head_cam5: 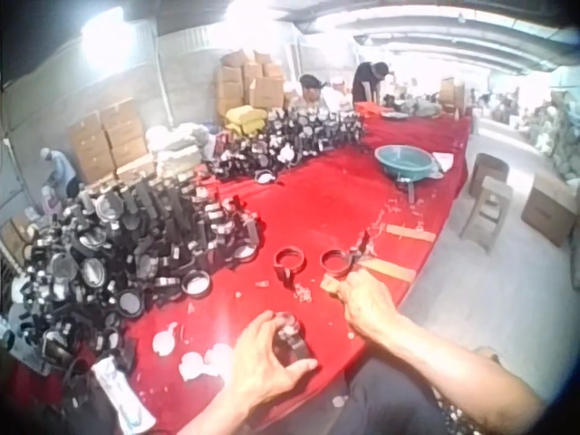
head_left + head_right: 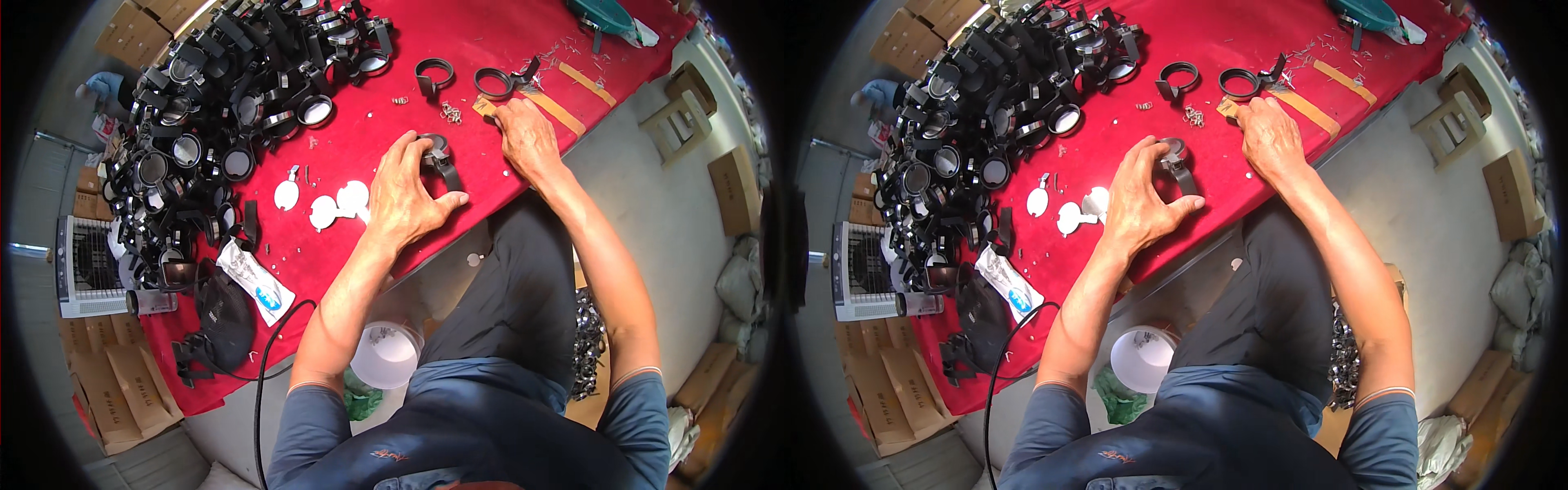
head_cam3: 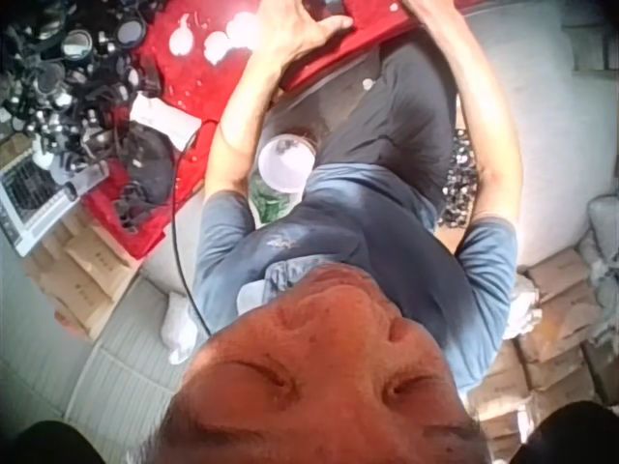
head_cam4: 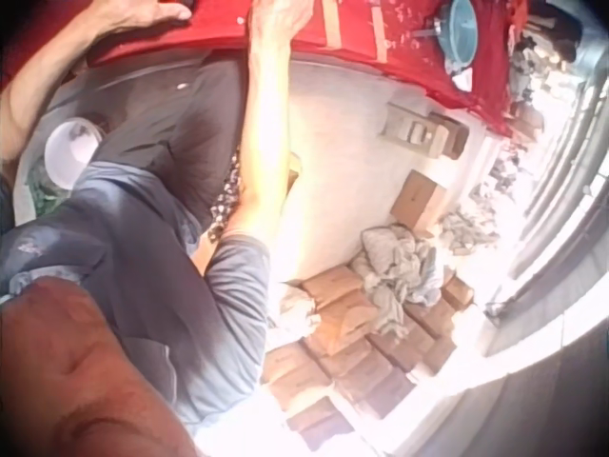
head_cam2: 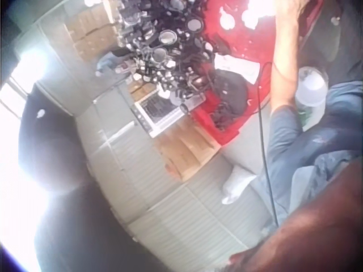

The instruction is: Assembling circular plastic housing components by inserting gaskets and small internal parts.

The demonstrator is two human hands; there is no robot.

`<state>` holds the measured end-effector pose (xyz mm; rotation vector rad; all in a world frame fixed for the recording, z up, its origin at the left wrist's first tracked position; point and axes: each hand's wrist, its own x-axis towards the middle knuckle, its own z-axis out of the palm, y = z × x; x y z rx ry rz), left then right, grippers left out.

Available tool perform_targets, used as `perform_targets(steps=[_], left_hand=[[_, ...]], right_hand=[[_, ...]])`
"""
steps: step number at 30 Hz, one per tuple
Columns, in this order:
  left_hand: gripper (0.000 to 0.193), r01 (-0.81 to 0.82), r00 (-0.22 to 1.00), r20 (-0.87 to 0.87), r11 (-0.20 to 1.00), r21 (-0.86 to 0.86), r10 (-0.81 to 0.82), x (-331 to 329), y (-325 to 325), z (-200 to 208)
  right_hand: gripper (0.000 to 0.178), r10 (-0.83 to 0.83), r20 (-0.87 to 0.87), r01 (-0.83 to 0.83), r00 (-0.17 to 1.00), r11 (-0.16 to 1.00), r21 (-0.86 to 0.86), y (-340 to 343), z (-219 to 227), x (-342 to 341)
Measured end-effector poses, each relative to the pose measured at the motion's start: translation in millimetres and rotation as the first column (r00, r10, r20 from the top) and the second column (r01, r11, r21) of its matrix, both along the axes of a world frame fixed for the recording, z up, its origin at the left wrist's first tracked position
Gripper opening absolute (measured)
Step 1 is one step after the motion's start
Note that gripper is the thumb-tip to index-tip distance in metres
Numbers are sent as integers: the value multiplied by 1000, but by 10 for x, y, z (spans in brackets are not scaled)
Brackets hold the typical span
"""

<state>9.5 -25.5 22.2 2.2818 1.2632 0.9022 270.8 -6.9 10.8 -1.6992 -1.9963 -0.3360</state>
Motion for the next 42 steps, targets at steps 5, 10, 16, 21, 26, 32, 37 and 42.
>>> perform_targets(steps=[5,10,16,21,26,32,37,42], left_hand=[[89,-15,999,39,998,57,13,-13,36,-73],[85,-12,995,97,991,136,-1,25,70,-145],[66,-59,986,163,986,158,32,83,64,-139],[56,-99,984,166,978,184,68,132,60,-167],[50,-112,980,184,980,166,81,131,47,-142],[49,-96,983,174,977,189,62,91,93,-163],[51,-105,983,170,978,179,74,94,83,-168],[63,-74,992,116,988,134,58,62,52,-97]], right_hand=[[13,38,-438,-73,898,995,-64,-289,96,-505],[18,-70,-663,-73,745,980,-185,-433,201,-867],[24,-159,-742,-120,651,944,-308,-457,399,-894],[33,-163,-597,-46,786,946,-320,-470,421,-1047],[30,-65,-559,-10,826,991,-131,-461,230,-1087],[24,79,-502,-33,861,994,100,-410,120,-1093],[20,-13,-662,-9,749,1000,-29,-541,140,-1133],[13,197,-658,-137,727,980,142,-583,98,-886]])
